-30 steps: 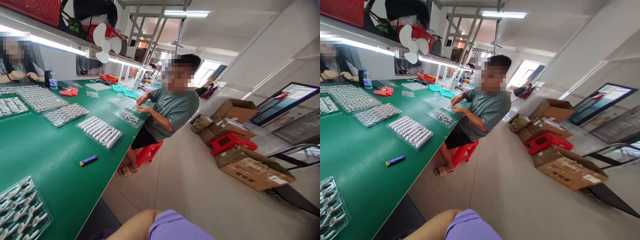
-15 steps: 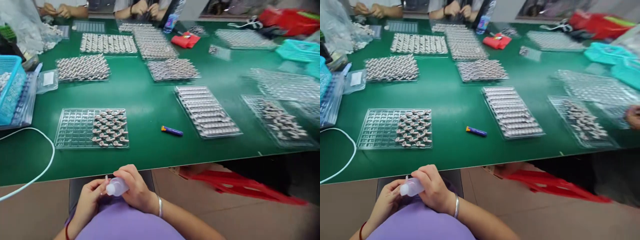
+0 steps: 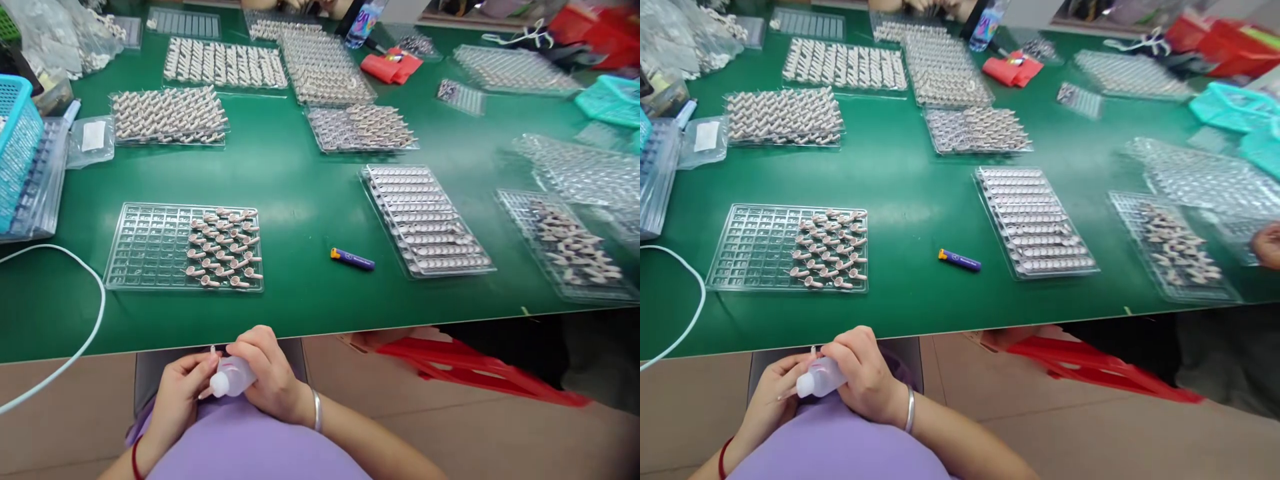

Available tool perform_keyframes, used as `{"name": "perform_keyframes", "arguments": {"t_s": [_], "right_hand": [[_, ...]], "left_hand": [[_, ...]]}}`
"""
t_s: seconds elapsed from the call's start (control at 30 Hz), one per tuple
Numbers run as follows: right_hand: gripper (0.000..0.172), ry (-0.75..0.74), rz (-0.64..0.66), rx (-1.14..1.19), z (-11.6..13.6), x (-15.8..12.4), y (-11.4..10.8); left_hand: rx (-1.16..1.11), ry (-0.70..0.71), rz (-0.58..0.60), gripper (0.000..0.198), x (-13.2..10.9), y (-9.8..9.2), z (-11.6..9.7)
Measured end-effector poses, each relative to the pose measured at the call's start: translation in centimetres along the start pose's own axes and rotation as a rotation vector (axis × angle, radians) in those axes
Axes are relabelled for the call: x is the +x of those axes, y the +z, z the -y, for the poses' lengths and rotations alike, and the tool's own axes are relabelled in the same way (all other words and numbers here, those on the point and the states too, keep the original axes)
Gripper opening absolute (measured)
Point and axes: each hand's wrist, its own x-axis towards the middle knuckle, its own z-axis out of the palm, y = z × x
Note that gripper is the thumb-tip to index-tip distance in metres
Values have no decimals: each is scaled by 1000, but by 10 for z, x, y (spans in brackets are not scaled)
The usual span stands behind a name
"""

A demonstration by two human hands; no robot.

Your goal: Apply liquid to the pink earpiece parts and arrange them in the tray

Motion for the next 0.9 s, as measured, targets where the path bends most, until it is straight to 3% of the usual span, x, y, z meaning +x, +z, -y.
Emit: {"name": "perform_keyframes", "arguments": {"t_s": [0.5,0.9], "right_hand": [[20,-14,10,25,1,2,0],[19,-5,38,22,2,4,0]], "left_hand": [[-31,-80,-23,43,-5,5,-7],[-2,-61,7,45,-4,2,-5]]}}
